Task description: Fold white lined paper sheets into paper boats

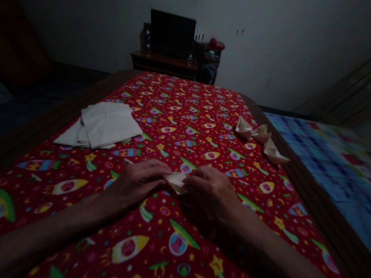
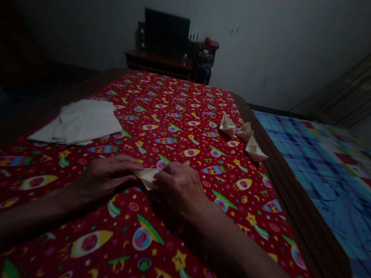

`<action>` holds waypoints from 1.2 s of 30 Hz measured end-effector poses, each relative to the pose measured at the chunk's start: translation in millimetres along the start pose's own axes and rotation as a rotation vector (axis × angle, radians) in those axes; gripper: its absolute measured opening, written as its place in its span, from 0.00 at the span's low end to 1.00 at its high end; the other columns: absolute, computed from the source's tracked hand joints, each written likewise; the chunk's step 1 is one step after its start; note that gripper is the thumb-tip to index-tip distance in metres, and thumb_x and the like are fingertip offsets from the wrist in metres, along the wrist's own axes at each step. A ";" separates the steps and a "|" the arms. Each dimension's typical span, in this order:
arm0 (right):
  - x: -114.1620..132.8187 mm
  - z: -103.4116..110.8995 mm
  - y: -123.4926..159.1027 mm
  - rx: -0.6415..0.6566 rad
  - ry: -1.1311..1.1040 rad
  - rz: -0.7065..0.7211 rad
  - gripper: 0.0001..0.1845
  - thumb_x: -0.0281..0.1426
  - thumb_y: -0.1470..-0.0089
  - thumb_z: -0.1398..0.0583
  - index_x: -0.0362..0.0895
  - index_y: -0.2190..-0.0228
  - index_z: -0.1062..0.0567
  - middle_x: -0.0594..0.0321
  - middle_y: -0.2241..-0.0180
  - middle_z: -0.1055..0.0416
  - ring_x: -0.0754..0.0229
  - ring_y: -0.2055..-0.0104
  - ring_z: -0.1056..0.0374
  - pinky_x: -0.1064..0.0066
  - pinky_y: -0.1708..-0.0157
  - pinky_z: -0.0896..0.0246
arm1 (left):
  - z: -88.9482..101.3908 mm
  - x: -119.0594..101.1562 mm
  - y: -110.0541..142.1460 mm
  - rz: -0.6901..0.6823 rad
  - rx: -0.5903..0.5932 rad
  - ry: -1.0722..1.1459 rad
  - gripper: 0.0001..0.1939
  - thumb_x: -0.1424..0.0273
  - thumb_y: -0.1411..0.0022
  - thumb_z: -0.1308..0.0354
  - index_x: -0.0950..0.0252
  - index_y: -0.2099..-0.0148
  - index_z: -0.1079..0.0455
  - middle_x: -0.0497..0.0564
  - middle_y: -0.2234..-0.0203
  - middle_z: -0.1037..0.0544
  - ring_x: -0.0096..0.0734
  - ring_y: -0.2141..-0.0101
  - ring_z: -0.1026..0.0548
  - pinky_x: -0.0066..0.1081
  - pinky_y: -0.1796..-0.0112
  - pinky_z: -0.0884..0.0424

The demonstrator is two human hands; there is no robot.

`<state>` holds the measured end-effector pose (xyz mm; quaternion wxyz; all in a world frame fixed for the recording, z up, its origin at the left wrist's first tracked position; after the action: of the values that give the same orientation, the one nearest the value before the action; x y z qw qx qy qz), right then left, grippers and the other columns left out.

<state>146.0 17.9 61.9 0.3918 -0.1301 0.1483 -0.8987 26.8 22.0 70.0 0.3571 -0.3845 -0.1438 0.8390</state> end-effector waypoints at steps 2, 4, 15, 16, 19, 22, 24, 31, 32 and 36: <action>6.7 2.9 -2.0 0.009 0.072 0.047 0.12 0.30 0.40 0.48 0.43 0.67 0.25 0.60 0.71 0.30 0.63 0.71 0.39 0.71 0.71 0.50 | -0.9 -0.2 0.1 -0.005 -0.002 0.002 0.10 0.75 0.40 0.43 0.64 0.55 0.29 0.52 0.61 0.24 0.28 0.61 0.25 0.26 0.60 0.29; 10.3 3.7 -4.3 0.029 0.122 0.062 0.11 0.29 0.40 0.48 0.43 0.67 0.26 0.59 0.70 0.29 0.62 0.71 0.39 0.70 0.69 0.50 | -2.2 -0.3 0.0 -0.013 -0.005 0.010 0.09 0.75 0.40 0.44 0.64 0.55 0.29 0.52 0.61 0.24 0.28 0.61 0.25 0.26 0.61 0.29; -1.0 -6.1 -16.1 0.239 -0.073 -0.106 0.09 0.25 0.47 0.43 0.40 0.77 0.27 0.67 0.81 0.37 0.69 0.79 0.52 0.72 0.77 0.60 | 0.3 11.3 -0.7 0.076 -0.058 0.118 0.10 0.73 0.42 0.42 0.63 0.56 0.27 0.53 0.62 0.23 0.32 0.61 0.24 0.29 0.60 0.27; -5.9 -4.2 -17.3 0.240 -0.126 -0.140 0.09 0.24 0.49 0.43 0.40 0.78 0.27 0.68 0.83 0.39 0.70 0.80 0.53 0.73 0.78 0.61 | 3.3 18.3 -0.3 0.143 -0.086 0.153 0.12 0.71 0.43 0.41 0.63 0.55 0.28 0.53 0.60 0.23 0.33 0.61 0.24 0.30 0.59 0.27; -25.1 7.6 -19.6 0.158 -0.328 -0.245 0.10 0.26 0.50 0.43 0.39 0.79 0.25 0.69 0.84 0.40 0.71 0.81 0.51 0.76 0.79 0.59 | 6.8 45.7 4.4 0.442 -0.161 0.291 0.17 0.65 0.44 0.40 0.65 0.53 0.30 0.54 0.60 0.23 0.35 0.63 0.23 0.33 0.62 0.26; -52.6 14.2 -13.1 0.019 -0.545 -0.427 0.14 0.33 0.48 0.44 0.38 0.76 0.22 0.66 0.82 0.35 0.69 0.79 0.44 0.77 0.79 0.54 | -6.2 58.9 6.6 0.675 -0.168 0.475 0.17 0.59 0.46 0.40 0.67 0.60 0.29 0.52 0.69 0.22 0.33 0.70 0.23 0.31 0.68 0.26; -65.6 7.9 -3.8 -0.022 -0.690 -0.561 0.15 0.36 0.49 0.43 0.39 0.75 0.21 0.64 0.80 0.32 0.67 0.78 0.41 0.77 0.80 0.51 | -23.2 55.6 1.6 0.732 -0.137 0.631 0.18 0.57 0.50 0.38 0.68 0.65 0.29 0.51 0.74 0.22 0.31 0.73 0.24 0.28 0.70 0.27; -68.6 0.4 13.7 -0.096 -0.816 -0.676 0.15 0.36 0.50 0.43 0.39 0.75 0.21 0.66 0.83 0.35 0.70 0.82 0.46 0.79 0.83 0.52 | -69.5 46.1 -6.2 0.863 -0.117 0.998 0.20 0.61 0.57 0.32 0.69 0.64 0.27 0.50 0.75 0.22 0.27 0.73 0.25 0.26 0.67 0.29; -68.1 -0.1 14.4 -0.095 -0.824 -0.669 0.15 0.36 0.49 0.43 0.39 0.75 0.21 0.67 0.83 0.35 0.70 0.82 0.46 0.79 0.83 0.52 | -71.9 46.0 -5.4 0.867 -0.110 1.021 0.20 0.62 0.57 0.32 0.69 0.63 0.27 0.51 0.73 0.22 0.27 0.73 0.25 0.26 0.67 0.29; -66.9 -1.9 15.6 -0.061 -0.791 -0.633 0.14 0.34 0.50 0.44 0.39 0.73 0.20 0.65 0.81 0.31 0.68 0.80 0.42 0.79 0.82 0.51 | -78.3 44.2 -1.4 0.848 -0.025 1.053 0.17 0.62 0.50 0.34 0.66 0.60 0.26 0.50 0.70 0.22 0.23 0.72 0.26 0.22 0.69 0.32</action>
<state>199.8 57.8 46.6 0.1221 -0.5107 -0.0319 -0.8504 66.2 51.7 -5.2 0.0149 -0.7694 0.2030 0.6055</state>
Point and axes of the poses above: each hand's wrist, its own y-axis away from the middle knuckle, its own z-axis out of the back of the hand, x = y × z, the point moved 10 cm from there along -y, towards the middle knuckle
